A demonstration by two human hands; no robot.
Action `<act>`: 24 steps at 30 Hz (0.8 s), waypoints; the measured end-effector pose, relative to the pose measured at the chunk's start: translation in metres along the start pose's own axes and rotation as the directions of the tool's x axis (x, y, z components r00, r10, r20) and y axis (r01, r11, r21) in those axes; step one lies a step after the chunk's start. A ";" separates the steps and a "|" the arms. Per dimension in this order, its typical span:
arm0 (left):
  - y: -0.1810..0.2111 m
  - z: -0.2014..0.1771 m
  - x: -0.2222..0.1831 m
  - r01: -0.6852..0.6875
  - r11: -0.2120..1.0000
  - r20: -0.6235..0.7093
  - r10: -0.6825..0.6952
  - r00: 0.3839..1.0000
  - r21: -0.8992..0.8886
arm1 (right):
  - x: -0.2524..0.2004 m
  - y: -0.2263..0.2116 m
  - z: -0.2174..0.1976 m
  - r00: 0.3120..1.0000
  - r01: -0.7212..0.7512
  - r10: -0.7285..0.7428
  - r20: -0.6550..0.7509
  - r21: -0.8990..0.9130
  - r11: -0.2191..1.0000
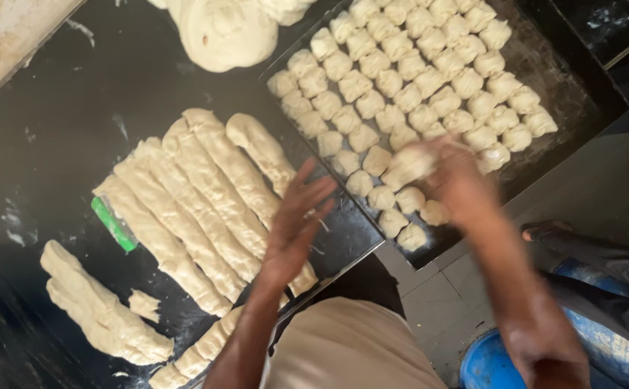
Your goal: The person stretches a piece of dough on a table by hand, cuts it into strips using a scraper, and then divides the strips into small portions, rolls them into balls, and places them onto a tray.
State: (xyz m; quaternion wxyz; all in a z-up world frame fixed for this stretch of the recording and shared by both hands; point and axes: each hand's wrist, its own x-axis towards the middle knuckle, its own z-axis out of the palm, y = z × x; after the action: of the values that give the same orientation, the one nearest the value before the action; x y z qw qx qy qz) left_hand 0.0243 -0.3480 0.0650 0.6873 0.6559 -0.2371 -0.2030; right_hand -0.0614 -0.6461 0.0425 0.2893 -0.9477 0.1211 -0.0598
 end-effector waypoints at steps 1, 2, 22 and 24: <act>-0.001 -0.013 -0.001 0.064 0.995 -0.015 -0.066 0.998 -0.074 | 0.008 0.028 -0.035 0.995 -0.076 0.053 -0.078 -0.315 0.946; -0.004 -0.025 -0.007 0.131 0.980 -0.029 -0.137 0.990 -0.148 | 0.008 0.049 -0.065 0.954 -0.277 0.208 -0.215 -0.377 0.884; -0.009 -0.076 -0.161 0.273 0.833 -0.168 -0.218 0.961 0.480 | -0.094 -0.123 0.085 0.638 0.737 -0.740 0.213 0.110 0.667; -0.011 -0.063 -0.167 0.211 0.894 -0.040 -0.213 0.976 0.394 | -0.106 -0.148 0.124 0.757 0.585 -0.592 0.276 0.118 0.802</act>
State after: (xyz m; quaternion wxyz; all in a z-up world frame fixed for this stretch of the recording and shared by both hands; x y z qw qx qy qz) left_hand -0.0727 -0.1992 0.0419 0.5136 0.8028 -0.2019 -0.2258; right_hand -0.1122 -0.4326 0.0185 0.2823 -0.9316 -0.2287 -0.0050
